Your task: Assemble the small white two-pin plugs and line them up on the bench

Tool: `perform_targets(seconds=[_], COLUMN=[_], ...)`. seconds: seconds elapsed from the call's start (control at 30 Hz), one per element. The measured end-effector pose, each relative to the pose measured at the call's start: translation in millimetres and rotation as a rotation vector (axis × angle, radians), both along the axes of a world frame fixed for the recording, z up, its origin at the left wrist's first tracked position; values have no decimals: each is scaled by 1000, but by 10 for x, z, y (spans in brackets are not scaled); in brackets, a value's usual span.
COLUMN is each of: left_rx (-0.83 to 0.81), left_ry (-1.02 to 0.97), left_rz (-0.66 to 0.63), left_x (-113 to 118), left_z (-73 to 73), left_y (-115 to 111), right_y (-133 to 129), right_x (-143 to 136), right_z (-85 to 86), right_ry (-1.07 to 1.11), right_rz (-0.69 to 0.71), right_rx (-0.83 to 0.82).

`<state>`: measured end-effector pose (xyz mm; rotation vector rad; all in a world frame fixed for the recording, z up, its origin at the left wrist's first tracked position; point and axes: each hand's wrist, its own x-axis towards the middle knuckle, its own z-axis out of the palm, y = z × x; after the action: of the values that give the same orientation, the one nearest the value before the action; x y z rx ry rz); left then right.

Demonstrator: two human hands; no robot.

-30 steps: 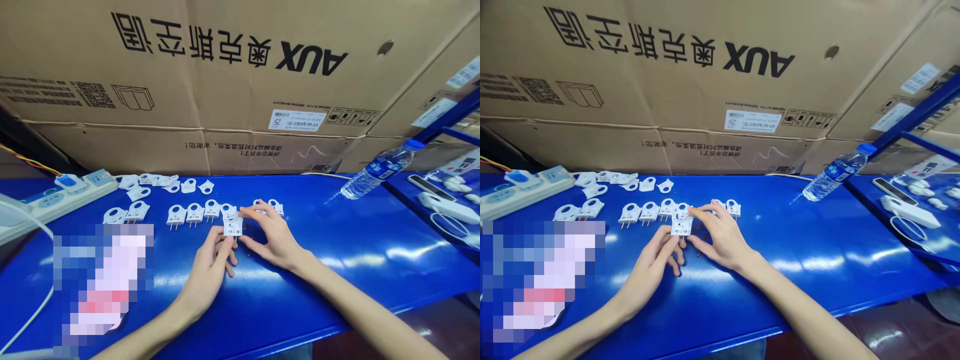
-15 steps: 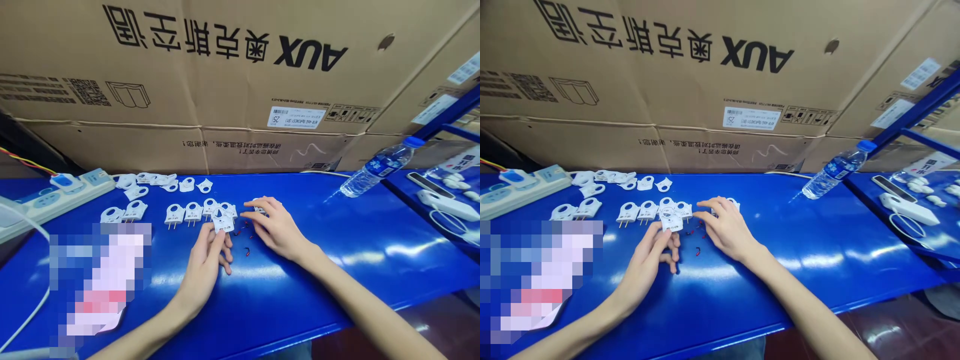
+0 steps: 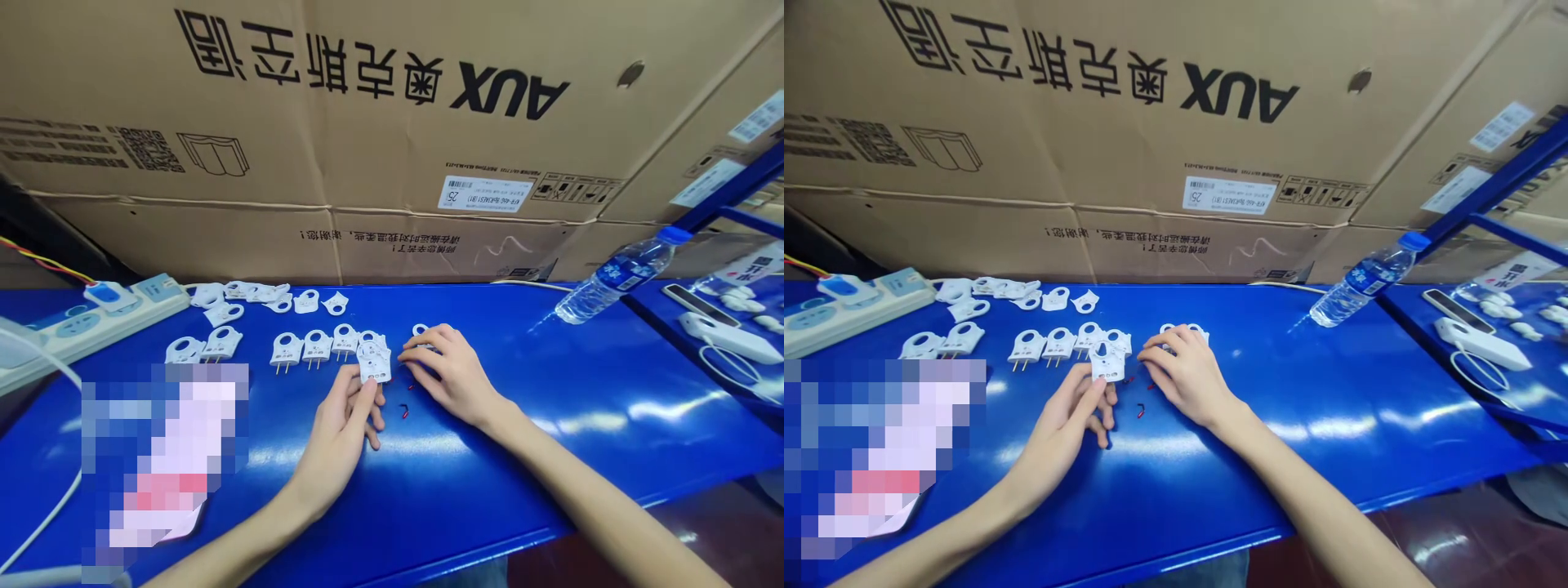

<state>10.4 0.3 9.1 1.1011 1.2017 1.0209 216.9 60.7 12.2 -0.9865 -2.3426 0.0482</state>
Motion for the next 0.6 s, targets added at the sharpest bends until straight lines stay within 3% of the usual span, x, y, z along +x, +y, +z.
perform_targets(seconds=[0.27,0.6], left_rx=[-32,-32], left_ry=[102,128], left_rz=[-70,-105], left_x=[-29,-12], left_z=[-35,13], left_y=[-9,-19], right_y=[-192,-265], right_x=[-176,-269], right_z=[105,50], right_ry=[435,448], right_rz=[-51,36], right_rx=[-37,-103])
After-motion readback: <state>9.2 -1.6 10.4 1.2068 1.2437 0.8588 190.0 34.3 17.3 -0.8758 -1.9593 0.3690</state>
